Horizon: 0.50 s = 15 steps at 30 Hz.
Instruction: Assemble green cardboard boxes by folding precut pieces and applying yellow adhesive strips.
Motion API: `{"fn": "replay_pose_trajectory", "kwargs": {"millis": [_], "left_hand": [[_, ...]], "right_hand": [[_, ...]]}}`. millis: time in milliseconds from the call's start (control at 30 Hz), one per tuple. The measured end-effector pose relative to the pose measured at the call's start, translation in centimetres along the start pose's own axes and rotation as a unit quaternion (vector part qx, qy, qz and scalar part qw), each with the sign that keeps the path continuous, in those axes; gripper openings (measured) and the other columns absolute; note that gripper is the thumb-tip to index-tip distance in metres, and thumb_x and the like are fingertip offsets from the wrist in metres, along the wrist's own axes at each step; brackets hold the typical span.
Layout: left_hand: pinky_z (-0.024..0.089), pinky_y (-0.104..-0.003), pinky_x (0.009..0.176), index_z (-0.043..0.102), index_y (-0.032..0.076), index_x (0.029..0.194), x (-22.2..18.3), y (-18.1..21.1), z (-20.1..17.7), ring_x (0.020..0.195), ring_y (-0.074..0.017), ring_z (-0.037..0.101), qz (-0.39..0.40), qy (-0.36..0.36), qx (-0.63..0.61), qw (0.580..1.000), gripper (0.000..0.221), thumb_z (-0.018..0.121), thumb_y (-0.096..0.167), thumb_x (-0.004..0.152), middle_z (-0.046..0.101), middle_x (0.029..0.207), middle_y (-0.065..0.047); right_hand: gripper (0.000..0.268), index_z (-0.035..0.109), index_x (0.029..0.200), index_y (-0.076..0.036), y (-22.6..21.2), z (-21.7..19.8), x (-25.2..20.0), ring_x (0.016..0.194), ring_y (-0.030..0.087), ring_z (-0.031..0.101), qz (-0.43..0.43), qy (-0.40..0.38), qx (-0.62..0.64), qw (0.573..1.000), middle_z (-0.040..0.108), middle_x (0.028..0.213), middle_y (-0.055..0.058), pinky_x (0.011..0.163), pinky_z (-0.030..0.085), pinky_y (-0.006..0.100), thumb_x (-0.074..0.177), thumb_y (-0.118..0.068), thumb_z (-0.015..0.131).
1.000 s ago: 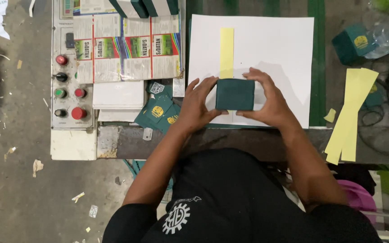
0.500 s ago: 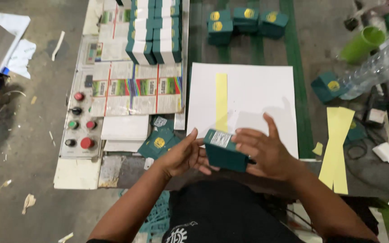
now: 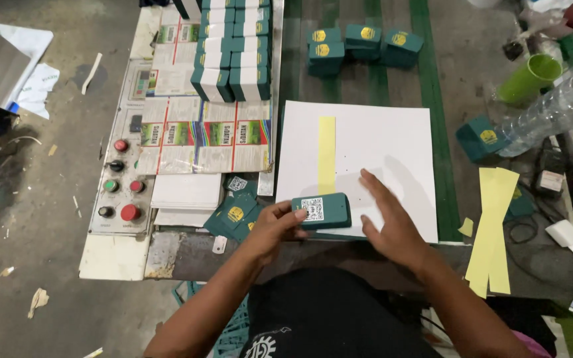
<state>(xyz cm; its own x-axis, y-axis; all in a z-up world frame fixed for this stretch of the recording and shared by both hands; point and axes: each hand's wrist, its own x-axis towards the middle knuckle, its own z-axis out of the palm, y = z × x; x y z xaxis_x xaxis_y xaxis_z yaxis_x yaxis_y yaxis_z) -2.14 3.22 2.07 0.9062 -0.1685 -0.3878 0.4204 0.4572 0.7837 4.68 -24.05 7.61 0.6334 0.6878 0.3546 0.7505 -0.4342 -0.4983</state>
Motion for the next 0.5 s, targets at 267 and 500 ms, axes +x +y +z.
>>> {"fn": "replay_pose_trajectory", "kwargs": {"millis": [267, 500], "left_hand": [[0.051, -0.031, 0.073, 0.062, -0.003, 0.142, 1.4, -0.7, 0.1, 0.084, -0.0162, 0.06, 0.106, 0.066, 0.287, 0.95, 0.065, 0.083, 0.024, 0.087, 0.065, 0.092, -0.012], [0.055, -0.037, 0.096, 0.023, 0.002, 0.161, 2.6, -0.3, 0.0, 0.114, -0.0246, 0.067, 0.068, 0.006, 0.143, 0.987, 0.101, 0.083, 0.029, 0.084, 0.067, 0.125, -0.023]], "right_hand": [[0.074, 0.044, 0.159, -0.005, 4.5, 3.2, -1.3, 0.115, 0.02, 0.06, 0.348, -0.057, 0.522, 0.776, 0.061, 0.128, 0.014, 0.097, 0.051, 0.035, 0.094, -0.027, 0.07], [0.06, 0.059, 0.143, 0.001, 4.6, 4.0, -0.5, 0.103, 0.013, 0.061, 0.367, -0.041, 0.497, 0.785, 0.064, 0.115, 0.005, 0.091, 0.052, 0.027, 0.089, -0.016, 0.077]]}}
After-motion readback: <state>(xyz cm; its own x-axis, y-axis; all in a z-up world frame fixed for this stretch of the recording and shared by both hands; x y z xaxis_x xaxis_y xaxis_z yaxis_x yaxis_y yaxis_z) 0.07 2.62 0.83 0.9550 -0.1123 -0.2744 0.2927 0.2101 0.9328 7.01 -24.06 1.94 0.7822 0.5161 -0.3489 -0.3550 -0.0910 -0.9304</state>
